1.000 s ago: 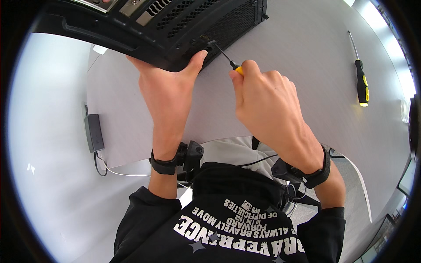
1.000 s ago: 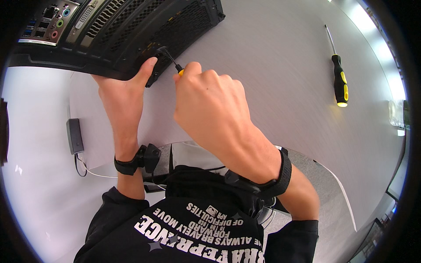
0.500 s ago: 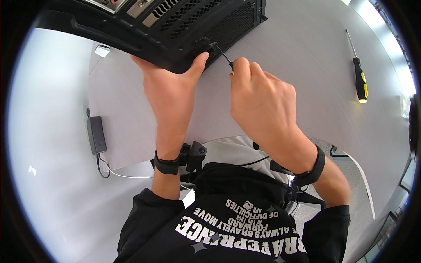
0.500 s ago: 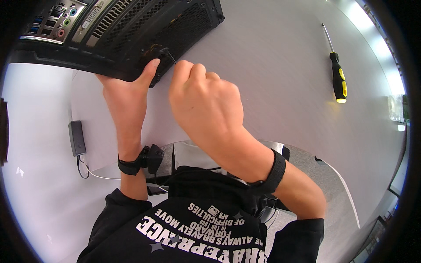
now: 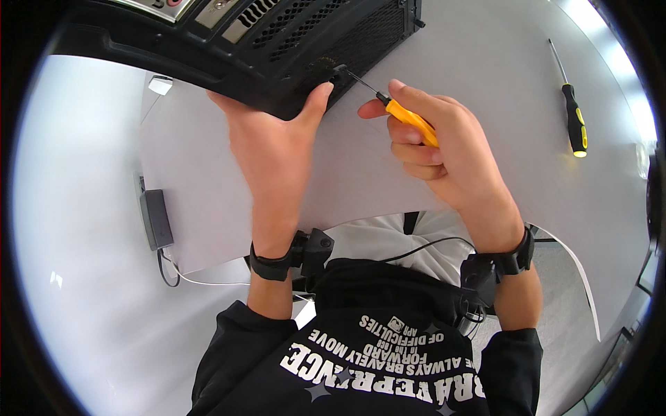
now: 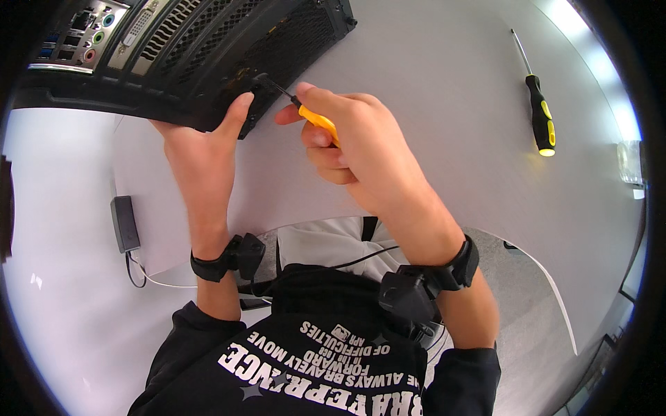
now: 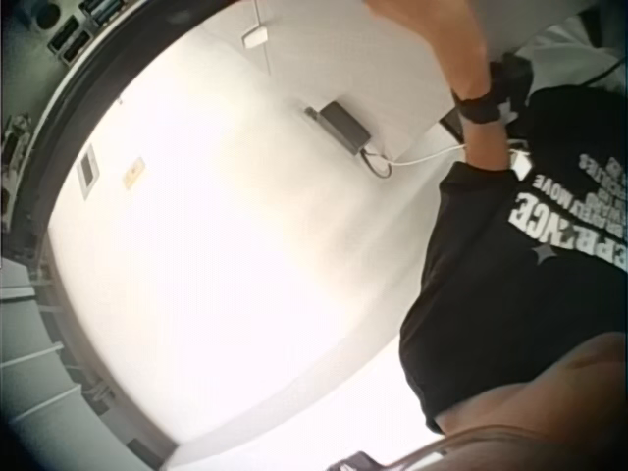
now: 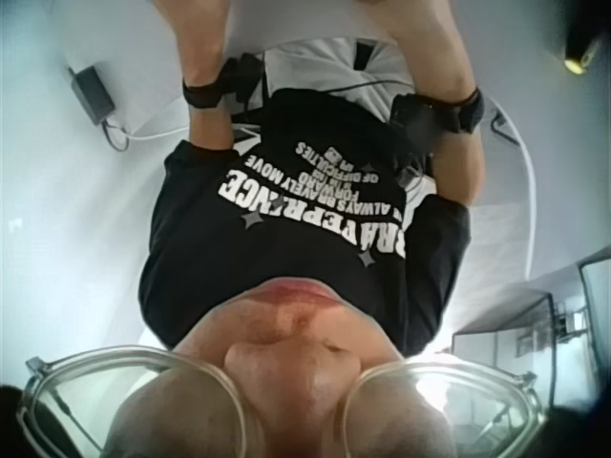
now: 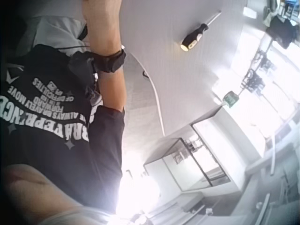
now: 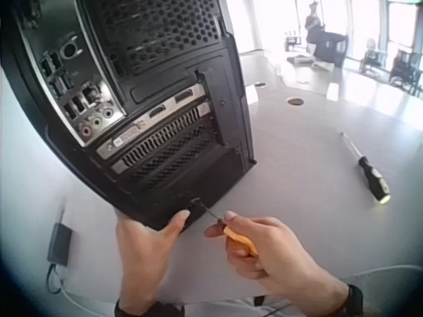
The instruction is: The person uses a screwdriver to remove and replace a screw on the back panel of a computer case.
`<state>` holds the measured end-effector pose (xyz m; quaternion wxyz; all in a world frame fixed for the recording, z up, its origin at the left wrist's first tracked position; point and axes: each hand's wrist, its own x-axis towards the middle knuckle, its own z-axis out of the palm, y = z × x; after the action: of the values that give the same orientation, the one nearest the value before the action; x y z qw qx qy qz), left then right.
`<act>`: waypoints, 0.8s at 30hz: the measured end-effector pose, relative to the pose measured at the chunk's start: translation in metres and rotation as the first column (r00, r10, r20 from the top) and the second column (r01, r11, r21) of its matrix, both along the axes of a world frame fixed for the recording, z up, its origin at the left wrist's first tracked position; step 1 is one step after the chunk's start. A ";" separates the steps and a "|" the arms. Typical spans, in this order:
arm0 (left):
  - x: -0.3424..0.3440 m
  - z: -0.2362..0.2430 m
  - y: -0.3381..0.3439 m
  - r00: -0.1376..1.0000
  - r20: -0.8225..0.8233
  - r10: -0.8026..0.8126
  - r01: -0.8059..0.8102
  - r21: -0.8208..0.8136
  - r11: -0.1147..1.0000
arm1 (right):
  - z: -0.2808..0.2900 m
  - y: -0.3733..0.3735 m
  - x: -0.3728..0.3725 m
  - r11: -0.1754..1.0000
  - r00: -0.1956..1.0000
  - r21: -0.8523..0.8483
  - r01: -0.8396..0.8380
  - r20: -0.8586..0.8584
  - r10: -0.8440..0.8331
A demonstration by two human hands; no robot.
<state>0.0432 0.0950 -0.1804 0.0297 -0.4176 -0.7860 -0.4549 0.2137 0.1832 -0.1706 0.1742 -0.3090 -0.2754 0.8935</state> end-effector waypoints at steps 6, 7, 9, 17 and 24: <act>0.000 0.001 -0.003 0.999 0.039 -0.010 0.009 0.024 1.000 | 0.008 -0.009 -0.009 0.964 0.989 0.254 -0.072 0.143 0.036; 0.001 0.000 -0.003 0.999 0.041 -0.013 0.012 0.025 1.000 | 0.010 -0.010 -0.009 0.937 0.977 0.340 -0.085 0.213 0.011; 0.002 0.000 -0.001 0.999 0.042 -0.030 0.028 0.047 0.999 | 0.006 -0.010 -0.010 0.863 0.955 0.489 -0.130 0.296 -0.023; 0.000 0.004 -0.003 0.999 0.019 -0.028 0.027 0.045 0.999 | 0.014 -0.016 -0.013 0.526 0.860 0.786 -0.324 0.477 -0.183; 0.000 0.002 0.001 0.999 0.016 -0.044 0.043 0.071 0.997 | 0.001 -0.019 -0.018 0.243 0.854 0.915 -0.323 0.392 -0.341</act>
<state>0.0436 0.0955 -0.1788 0.0277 -0.4292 -0.7605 -0.4865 0.1962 0.1645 -0.1695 0.2505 -0.3645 -0.7987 0.4080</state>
